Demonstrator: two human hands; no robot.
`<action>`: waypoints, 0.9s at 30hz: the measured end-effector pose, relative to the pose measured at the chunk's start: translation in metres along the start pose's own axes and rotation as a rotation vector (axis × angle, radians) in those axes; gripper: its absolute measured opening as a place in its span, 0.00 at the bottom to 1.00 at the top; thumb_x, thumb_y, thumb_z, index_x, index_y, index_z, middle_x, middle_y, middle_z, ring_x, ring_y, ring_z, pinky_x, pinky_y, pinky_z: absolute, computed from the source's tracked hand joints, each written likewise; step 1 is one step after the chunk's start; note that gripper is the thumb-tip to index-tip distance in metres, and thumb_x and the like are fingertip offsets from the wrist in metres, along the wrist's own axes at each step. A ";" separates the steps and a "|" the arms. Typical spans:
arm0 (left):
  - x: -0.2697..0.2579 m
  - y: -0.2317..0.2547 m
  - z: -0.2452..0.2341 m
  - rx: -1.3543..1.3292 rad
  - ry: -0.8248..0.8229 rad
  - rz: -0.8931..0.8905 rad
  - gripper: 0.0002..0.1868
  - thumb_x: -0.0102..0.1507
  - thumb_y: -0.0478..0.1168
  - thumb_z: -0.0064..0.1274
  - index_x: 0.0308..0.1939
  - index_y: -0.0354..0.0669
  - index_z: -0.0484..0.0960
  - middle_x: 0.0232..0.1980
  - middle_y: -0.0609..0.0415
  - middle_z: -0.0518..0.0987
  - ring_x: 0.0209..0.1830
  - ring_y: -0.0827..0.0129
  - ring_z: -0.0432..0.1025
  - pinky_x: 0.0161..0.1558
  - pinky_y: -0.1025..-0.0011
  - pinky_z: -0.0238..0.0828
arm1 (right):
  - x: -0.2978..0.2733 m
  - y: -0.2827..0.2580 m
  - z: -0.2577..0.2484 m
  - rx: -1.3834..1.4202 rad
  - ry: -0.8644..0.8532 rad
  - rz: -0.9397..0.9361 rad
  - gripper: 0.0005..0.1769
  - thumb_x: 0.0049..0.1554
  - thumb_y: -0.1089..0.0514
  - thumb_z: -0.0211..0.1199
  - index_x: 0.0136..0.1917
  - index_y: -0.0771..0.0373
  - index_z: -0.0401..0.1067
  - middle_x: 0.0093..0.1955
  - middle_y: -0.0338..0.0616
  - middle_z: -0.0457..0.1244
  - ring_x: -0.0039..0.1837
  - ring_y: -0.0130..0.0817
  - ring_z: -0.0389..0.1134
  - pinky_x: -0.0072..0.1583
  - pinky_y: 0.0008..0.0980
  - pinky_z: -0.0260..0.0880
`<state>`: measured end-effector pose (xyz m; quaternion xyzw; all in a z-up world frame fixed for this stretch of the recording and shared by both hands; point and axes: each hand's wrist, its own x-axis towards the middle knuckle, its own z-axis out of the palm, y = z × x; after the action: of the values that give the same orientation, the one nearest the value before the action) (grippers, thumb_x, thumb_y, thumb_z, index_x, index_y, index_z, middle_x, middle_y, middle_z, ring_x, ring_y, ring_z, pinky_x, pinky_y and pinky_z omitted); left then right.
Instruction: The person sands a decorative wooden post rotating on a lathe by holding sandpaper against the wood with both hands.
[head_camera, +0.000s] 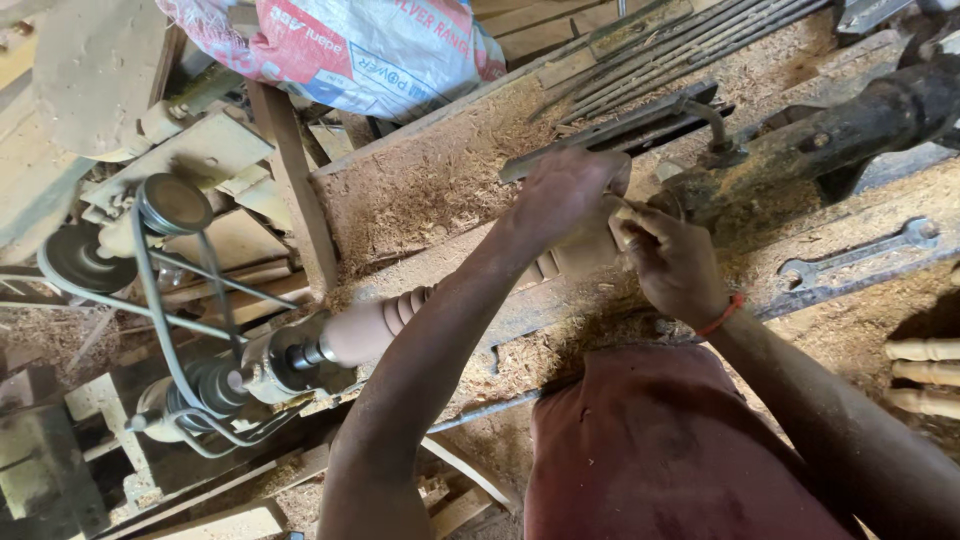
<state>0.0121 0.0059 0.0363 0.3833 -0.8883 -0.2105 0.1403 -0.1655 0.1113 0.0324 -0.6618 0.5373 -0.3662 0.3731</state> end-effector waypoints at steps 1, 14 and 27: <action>0.001 -0.002 0.001 0.031 0.017 0.037 0.05 0.59 0.41 0.62 0.36 0.45 0.84 0.32 0.50 0.82 0.35 0.60 0.72 0.43 0.54 0.71 | 0.001 -0.002 0.002 -0.019 0.016 -0.028 0.13 0.64 0.65 0.58 0.61 0.69 0.75 0.41 0.52 0.70 0.36 0.31 0.72 0.37 0.31 0.70; -0.006 -0.003 0.001 -0.227 0.025 -0.023 0.08 0.59 0.31 0.64 0.32 0.46 0.80 0.26 0.56 0.79 0.24 0.67 0.75 0.30 0.60 0.71 | 0.000 -0.010 0.012 -0.098 0.108 0.002 0.15 0.63 0.65 0.61 0.62 0.69 0.77 0.42 0.56 0.72 0.36 0.33 0.74 0.37 0.31 0.71; -0.001 -0.007 0.008 -0.223 0.039 0.047 0.11 0.55 0.36 0.68 0.34 0.46 0.79 0.30 0.58 0.79 0.34 0.67 0.75 0.55 0.50 0.69 | -0.005 -0.003 0.018 -0.218 0.141 0.096 0.19 0.63 0.64 0.62 0.68 0.64 0.76 0.39 0.53 0.71 0.30 0.30 0.67 0.32 0.32 0.64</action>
<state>0.0138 0.0042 0.0258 0.3485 -0.8651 -0.2973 0.2041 -0.1492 0.1186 0.0267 -0.6446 0.6297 -0.3333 0.2773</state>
